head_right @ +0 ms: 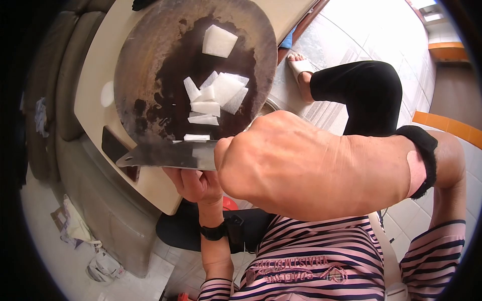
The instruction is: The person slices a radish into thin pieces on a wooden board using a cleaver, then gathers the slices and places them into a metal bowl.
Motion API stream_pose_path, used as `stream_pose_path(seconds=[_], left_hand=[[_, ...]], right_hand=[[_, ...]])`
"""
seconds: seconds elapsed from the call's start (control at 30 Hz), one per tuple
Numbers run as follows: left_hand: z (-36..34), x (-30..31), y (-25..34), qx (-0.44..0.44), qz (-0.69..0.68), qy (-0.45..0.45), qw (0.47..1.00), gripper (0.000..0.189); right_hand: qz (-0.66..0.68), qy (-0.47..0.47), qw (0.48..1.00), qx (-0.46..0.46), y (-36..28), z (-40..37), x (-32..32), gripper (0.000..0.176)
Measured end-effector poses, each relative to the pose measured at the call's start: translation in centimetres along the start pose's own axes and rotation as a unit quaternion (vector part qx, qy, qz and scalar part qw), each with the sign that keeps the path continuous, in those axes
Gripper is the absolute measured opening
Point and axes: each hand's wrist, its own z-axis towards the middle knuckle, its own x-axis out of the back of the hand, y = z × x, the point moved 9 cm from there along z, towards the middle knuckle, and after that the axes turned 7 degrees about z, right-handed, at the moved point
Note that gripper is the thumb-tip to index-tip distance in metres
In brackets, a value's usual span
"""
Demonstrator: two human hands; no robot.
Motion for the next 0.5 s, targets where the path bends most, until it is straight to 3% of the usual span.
stream_pose_path(seconds=[0.2,0.4,0.5], left_hand=[[0.0,0.2,0.0,0.014,-0.037,0.01,0.999,0.016],[-0.2,0.1,-0.2,0.034,-0.055,0.001,0.998,0.014],[0.5,0.1,0.3,0.006,-0.033,0.016,0.999,0.017]], right_hand=[[0.015,0.011,0.999,0.042,-0.1,2.3,-0.1,0.018],[0.081,0.047,0.995,0.018,0.7,4.0,-0.5,0.017],[0.011,0.055,0.998,-0.023,1.8,3.6,-0.3,0.015]])
